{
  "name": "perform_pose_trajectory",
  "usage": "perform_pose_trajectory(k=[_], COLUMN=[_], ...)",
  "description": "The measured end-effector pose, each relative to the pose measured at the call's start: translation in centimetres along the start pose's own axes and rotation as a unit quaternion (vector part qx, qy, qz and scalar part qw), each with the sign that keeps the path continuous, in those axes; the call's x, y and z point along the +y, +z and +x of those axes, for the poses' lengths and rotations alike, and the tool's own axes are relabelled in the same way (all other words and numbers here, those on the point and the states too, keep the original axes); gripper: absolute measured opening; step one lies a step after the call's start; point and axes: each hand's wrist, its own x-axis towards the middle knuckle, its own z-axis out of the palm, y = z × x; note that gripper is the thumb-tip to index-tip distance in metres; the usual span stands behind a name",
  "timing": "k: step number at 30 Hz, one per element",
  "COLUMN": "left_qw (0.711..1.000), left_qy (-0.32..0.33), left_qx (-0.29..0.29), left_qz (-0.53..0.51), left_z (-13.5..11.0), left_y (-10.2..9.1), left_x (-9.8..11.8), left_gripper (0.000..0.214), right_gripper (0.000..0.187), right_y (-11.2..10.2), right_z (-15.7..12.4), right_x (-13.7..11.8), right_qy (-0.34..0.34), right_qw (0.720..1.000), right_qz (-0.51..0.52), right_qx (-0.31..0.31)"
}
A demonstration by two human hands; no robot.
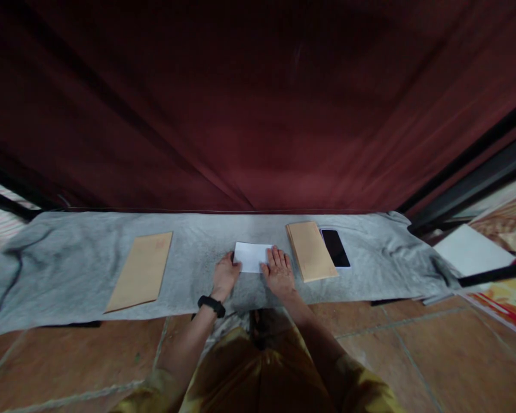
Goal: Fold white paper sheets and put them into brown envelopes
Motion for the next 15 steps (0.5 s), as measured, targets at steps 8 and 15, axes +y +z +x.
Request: perform_pose_trajectory(k=[8, 15], left_qw=[0.986, 0.968], left_qy=[-0.026, 0.063], left_qx=[0.021, 0.006], left_qz=[-0.166, -0.242], left_z=[-0.9, -3.1], left_y=[-0.7, -2.9], left_x=[1.6, 6.1], left_gripper=[0.017, 0.029], right_gripper=[0.057, 0.05], right_y=[-2.5, -4.3], right_z=[-0.3, 0.9], right_x=[-1.4, -6.0], right_qy=[-0.031, 0.076], right_qw=[0.994, 0.925], right_qz=[0.099, 0.372], right_qx=[-0.018, -0.008])
